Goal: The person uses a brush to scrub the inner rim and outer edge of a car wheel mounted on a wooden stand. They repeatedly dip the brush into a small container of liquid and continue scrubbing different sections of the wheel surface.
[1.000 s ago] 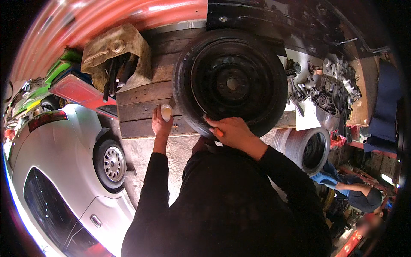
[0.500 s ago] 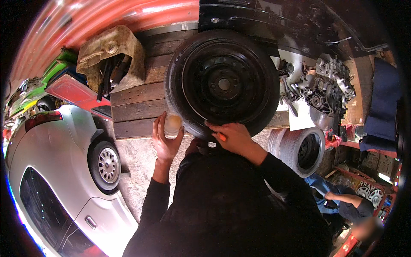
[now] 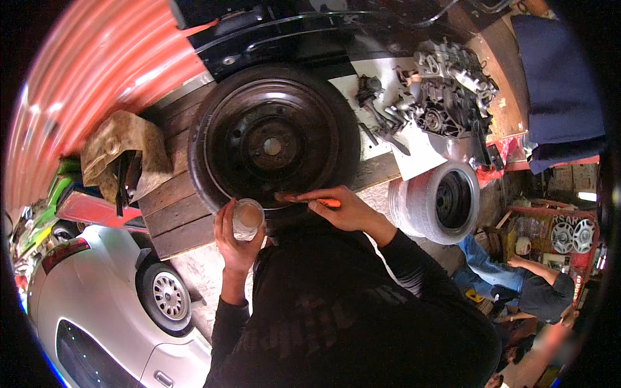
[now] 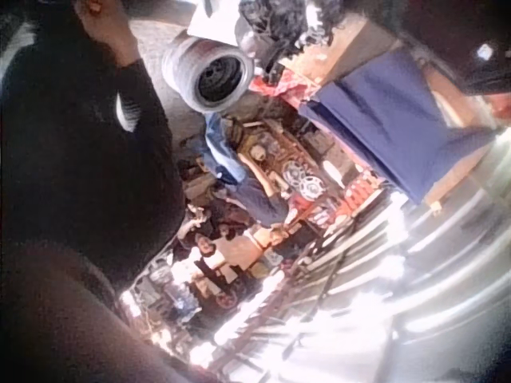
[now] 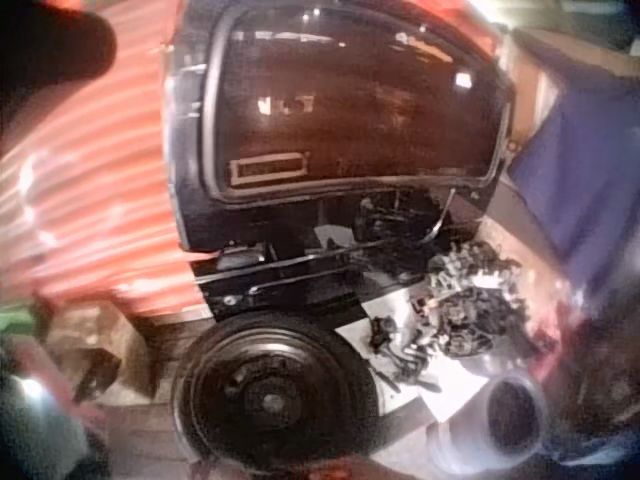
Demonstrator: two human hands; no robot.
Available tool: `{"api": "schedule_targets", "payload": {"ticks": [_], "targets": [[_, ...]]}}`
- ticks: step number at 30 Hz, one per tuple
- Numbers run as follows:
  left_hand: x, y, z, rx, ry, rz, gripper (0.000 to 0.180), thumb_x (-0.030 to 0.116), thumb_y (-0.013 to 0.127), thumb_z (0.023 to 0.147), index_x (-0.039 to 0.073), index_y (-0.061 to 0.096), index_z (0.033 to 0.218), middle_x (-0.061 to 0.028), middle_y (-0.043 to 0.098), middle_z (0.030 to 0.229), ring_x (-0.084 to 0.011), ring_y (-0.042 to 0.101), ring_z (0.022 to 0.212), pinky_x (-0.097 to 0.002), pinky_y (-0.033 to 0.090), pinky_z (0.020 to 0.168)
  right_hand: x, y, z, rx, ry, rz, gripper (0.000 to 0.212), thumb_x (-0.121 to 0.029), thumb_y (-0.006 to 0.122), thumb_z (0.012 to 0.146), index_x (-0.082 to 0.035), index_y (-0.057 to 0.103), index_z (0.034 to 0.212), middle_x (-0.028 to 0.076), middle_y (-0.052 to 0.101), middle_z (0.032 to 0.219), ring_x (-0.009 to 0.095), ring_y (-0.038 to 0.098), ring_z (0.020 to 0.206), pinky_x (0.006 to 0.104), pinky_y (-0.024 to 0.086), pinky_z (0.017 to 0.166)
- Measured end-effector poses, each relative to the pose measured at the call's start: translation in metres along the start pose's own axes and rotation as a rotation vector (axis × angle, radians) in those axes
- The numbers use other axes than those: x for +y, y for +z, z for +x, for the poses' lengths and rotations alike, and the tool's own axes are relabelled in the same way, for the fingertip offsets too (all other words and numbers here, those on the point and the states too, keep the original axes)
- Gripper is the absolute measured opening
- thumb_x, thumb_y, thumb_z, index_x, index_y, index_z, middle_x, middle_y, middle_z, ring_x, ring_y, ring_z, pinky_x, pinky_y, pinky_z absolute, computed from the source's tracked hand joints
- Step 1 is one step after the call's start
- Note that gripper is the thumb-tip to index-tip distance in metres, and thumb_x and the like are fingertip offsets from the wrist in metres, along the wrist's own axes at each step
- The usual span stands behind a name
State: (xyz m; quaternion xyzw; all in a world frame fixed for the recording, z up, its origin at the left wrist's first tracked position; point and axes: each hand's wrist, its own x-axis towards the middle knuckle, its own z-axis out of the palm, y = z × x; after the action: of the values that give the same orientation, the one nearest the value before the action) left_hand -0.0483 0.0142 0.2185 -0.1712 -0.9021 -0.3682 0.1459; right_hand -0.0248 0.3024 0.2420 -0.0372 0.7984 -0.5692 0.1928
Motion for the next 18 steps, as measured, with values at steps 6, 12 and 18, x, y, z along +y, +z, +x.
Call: {"api": "schedule_targets", "payload": {"ticks": [6,12,18], "targets": [[0.069,0.062,0.033,-0.091,0.063,-0.097,0.077,0.015,0.087,0.064,0.001,0.058,0.134,-0.0178,0.062,0.126,-0.0396,0.059,0.117,-0.0492,0.049,0.100,0.035,-0.059,-0.028,0.230,-0.227,0.086,0.034,-0.013,0.061,0.100,-0.004,0.065,0.133,0.012,0.069,0.119,0.021,0.068,0.106,0.0342,0.051,0.097],[0.136,0.144,0.060,-0.293,0.202,-0.028,0.079,0.025,0.083,0.063,0.008,0.058,0.137,-0.0173,0.059,0.128,-0.0388,0.057,0.118,-0.0493,0.045,0.102,0.106,-0.135,-0.067,0.345,-0.070,0.359,0.040,-0.005,0.068,0.091,-0.003,0.066,0.131,0.008,0.066,0.124,0.017,0.067,0.100,0.0295,0.053,0.084],[0.174,0.250,0.084,-0.521,0.333,0.143,0.086,0.033,0.083,0.064,0.007,0.053,0.141,-0.0168,0.058,0.131,-0.0370,0.055,0.122,-0.0525,0.036,0.109,0.268,-0.188,-0.062,0.535,0.237,0.201,0.036,0.006,0.061,0.085,-0.002,0.073,0.118,0.007,0.073,0.103,0.014,0.066,0.088,0.0262,0.050,0.074]]}}
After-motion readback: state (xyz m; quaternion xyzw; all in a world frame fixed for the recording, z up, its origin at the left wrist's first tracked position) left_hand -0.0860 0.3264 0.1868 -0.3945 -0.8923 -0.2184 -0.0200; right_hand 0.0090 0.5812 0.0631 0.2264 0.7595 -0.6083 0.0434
